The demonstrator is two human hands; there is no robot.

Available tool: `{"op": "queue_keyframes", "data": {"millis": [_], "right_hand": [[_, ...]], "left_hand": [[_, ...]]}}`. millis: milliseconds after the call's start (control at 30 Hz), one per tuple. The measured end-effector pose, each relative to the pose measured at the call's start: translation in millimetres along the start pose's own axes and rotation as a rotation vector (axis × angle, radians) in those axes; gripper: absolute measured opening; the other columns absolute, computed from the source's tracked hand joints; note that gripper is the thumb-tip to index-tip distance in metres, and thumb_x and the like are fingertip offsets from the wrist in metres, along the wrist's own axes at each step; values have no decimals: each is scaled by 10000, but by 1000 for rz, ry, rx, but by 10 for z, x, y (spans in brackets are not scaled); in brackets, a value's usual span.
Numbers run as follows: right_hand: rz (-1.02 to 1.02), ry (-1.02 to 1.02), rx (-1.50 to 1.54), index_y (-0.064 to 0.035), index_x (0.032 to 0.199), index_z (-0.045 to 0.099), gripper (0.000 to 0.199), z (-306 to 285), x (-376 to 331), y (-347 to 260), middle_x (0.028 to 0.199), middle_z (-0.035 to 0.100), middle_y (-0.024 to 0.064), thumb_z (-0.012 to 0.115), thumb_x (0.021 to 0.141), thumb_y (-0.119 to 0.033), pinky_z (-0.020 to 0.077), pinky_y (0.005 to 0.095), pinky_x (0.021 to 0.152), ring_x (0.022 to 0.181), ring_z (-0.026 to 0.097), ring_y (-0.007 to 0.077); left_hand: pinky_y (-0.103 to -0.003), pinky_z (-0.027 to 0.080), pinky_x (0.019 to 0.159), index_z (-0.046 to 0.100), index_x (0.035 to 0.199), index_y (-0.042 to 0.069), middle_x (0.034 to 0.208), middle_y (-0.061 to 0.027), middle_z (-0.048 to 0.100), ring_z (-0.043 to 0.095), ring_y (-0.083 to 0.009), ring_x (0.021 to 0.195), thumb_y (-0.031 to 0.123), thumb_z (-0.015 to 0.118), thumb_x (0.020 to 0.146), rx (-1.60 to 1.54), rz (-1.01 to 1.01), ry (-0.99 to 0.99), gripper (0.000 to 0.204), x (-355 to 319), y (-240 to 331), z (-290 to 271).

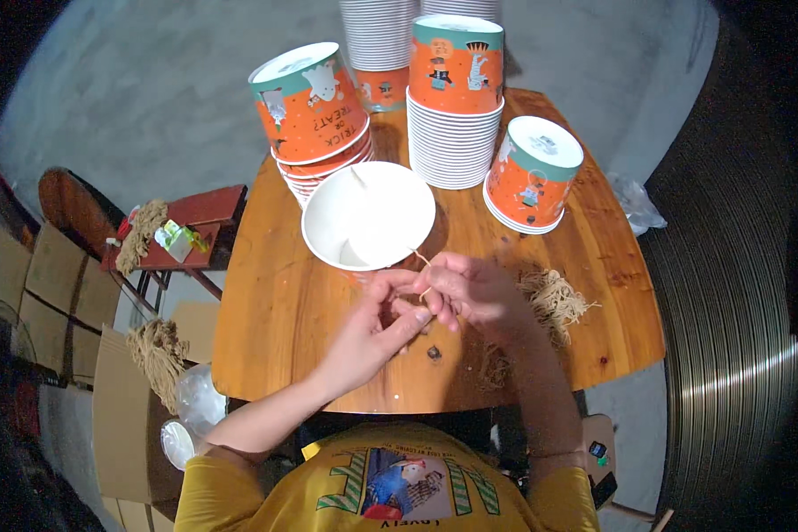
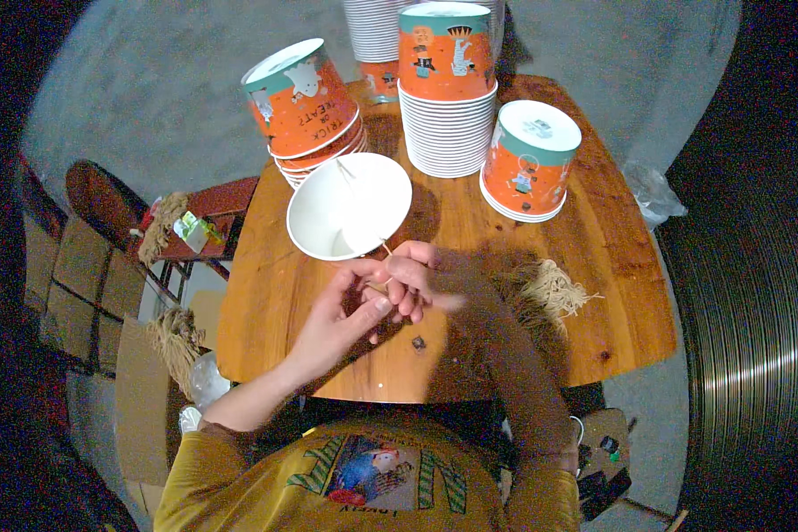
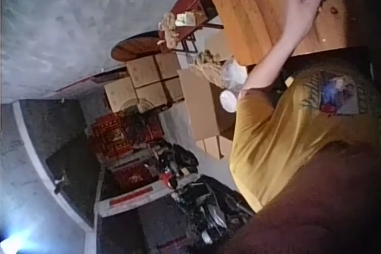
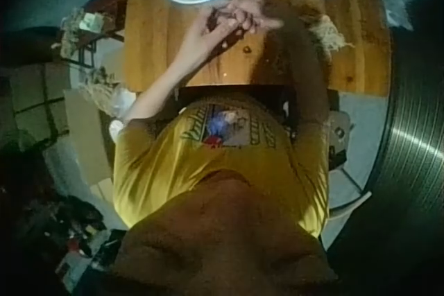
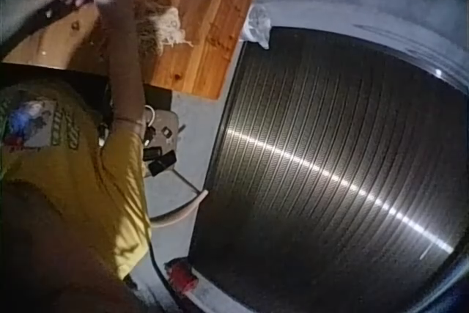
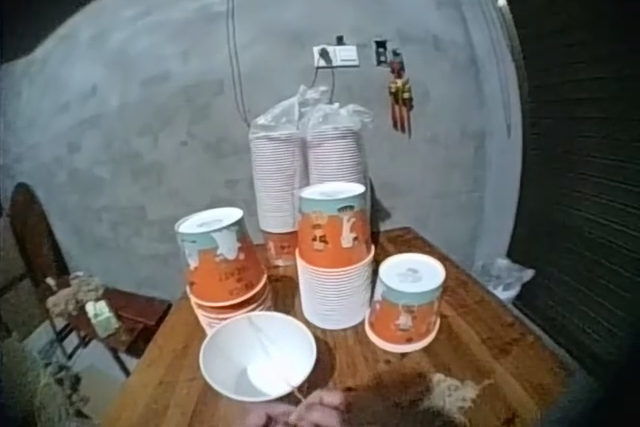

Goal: Filling festive paper bowls with shredded paper and securing them with a thin string.

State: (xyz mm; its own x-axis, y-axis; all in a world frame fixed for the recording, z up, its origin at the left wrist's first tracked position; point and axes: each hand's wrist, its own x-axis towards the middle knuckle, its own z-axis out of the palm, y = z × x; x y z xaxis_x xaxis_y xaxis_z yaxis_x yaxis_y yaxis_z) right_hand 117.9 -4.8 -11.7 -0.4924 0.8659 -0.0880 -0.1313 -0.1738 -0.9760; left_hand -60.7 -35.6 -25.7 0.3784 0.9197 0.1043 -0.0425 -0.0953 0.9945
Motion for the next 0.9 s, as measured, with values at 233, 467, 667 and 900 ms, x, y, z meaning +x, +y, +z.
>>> {"op": "queue_keyframes", "data": {"millis": [233, 467, 667, 900], "right_hand": [[12, 158, 38, -32, 906, 592, 199, -185, 9, 171, 685, 561, 6, 507, 940, -209, 409, 186, 448, 535, 508, 52], [-352, 194, -129, -8, 954, 585, 209, -400, 85, 696, 749, 582, 14, 518, 942, -205, 440, 211, 501, 552, 526, 64], [-401, 457, -631, 6, 1085, 570, 207, 362, -132, 377, 1000, 622, 50, 508, 916, -97, 476, 238, 550, 599, 562, 94], [-286, 454, -273, 5, 1004, 612, 143, 603, -75, 465, 765, 631, 44, 531, 905, -59, 459, 217, 546, 616, 553, 61]], "left_hand": [[-196, 429, 590, 548, 1013, 48, 736, 18, 556, 520, -55, 664, 198, 536, 955, -102, -204, -96, 161, -128, -214, -119], [-294, 467, 609, 541, 975, 28, 743, -60, 559, 549, -137, 661, 164, 564, 925, 518, -68, -12, 147, -228, -119, -299], [-374, 490, 636, 544, 1012, 7, 843, -109, 544, 571, -282, 779, 62, 614, 768, 1204, 497, -29, 260, -205, 14, -355], [-332, 487, 603, 529, 1052, 7, 845, -87, 513, 561, -232, 763, 81, 629, 711, 1269, 645, -39, 363, -131, 86, -349]]}}
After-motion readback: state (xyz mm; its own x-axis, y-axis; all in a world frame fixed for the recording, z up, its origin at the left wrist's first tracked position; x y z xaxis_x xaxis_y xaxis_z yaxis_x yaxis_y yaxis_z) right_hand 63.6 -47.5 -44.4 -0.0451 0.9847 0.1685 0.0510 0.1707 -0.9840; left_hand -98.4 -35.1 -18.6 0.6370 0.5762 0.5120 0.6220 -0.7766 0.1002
